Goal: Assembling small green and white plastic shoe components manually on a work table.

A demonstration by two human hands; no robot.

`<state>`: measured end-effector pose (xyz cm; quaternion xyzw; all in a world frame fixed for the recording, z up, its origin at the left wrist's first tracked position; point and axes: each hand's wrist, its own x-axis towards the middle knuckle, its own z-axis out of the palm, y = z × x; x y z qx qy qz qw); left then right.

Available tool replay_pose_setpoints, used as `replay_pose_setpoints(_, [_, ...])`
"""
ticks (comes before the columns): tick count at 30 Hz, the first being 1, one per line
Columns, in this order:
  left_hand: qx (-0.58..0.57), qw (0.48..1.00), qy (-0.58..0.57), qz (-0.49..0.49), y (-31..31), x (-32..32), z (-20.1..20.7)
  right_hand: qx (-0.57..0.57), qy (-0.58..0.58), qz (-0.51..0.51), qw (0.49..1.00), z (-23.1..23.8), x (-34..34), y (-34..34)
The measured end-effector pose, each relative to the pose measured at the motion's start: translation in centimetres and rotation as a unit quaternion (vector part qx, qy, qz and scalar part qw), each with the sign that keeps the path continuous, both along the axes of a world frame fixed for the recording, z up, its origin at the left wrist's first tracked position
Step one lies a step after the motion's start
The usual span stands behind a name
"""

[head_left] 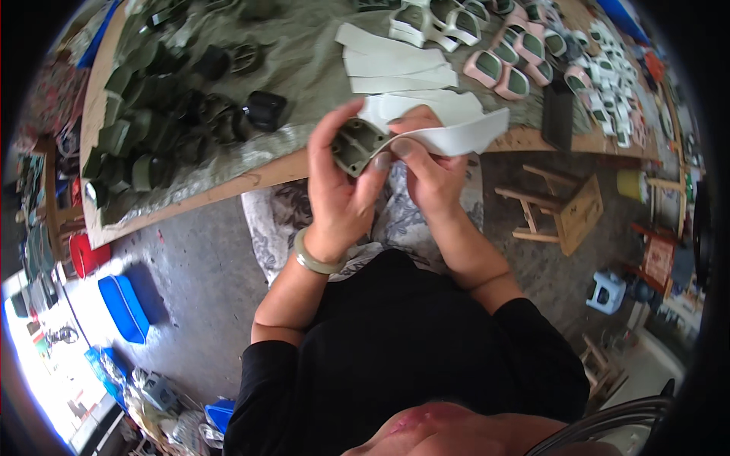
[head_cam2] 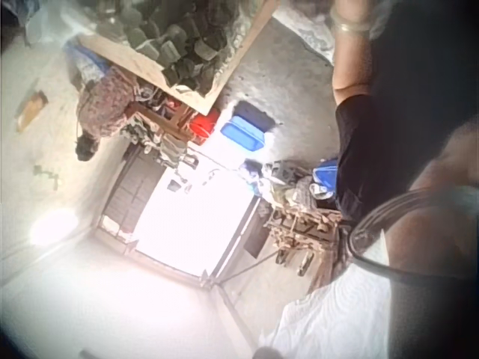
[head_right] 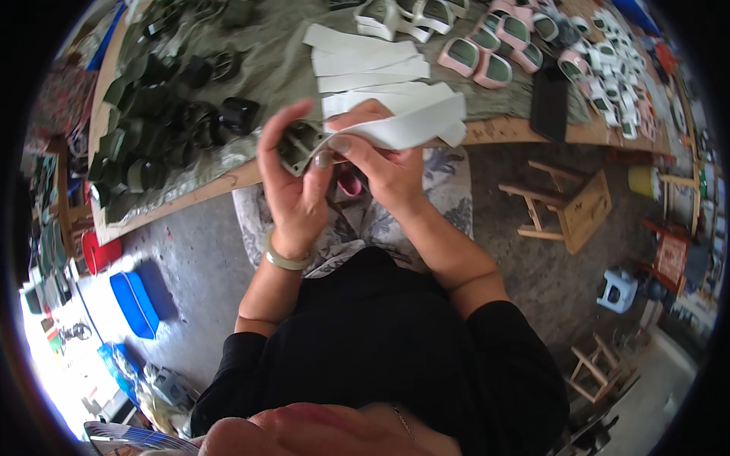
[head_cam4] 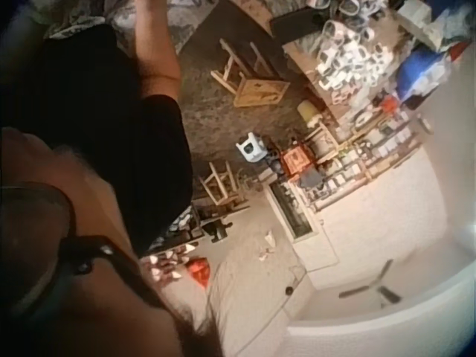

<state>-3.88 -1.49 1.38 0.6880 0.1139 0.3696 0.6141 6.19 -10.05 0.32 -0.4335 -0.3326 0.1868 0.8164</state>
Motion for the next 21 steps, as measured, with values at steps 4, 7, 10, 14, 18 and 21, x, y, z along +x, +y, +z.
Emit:
replay_pose_setpoints(4, [0.072, 0.995, -0.053, 0.043, -0.4, 0.5, -0.1, 0.055, 0.111, 0.083, 0.989, -0.2, 0.7, -0.1])
replay_pose_setpoints(7, [-0.001, 0.995, -0.098, 0.020, -0.6, 0.6, -0.8, 0.091, 0.127, 0.108, 0.982, -1.4, 1.2, 0.0])
replay_pose_setpoints(10, [-0.065, 0.993, -0.094, -0.010, -1.1, 0.5, -0.7, 0.132, 0.173, 0.142, 0.966, -1.5, 1.5, 0.1])
replay_pose_setpoints(14, [-0.106, 0.989, -0.091, -0.041, -1.5, 0.3, -0.2, 0.168, 0.230, 0.187, 0.940, -1.4, 1.5, 0.1])
replay_pose_setpoints(18, [-0.093, 0.990, -0.086, -0.056, -1.3, 0.1, -0.4, 0.176, 0.262, 0.217, 0.924, -1.4, 1.7, 0.2])
replay_pose_setpoints(21, [-0.047, 0.994, -0.076, -0.065, -0.7, 0.1, -0.1, 0.160, 0.269, 0.202, 0.928, -1.3, 1.5, 0.2])
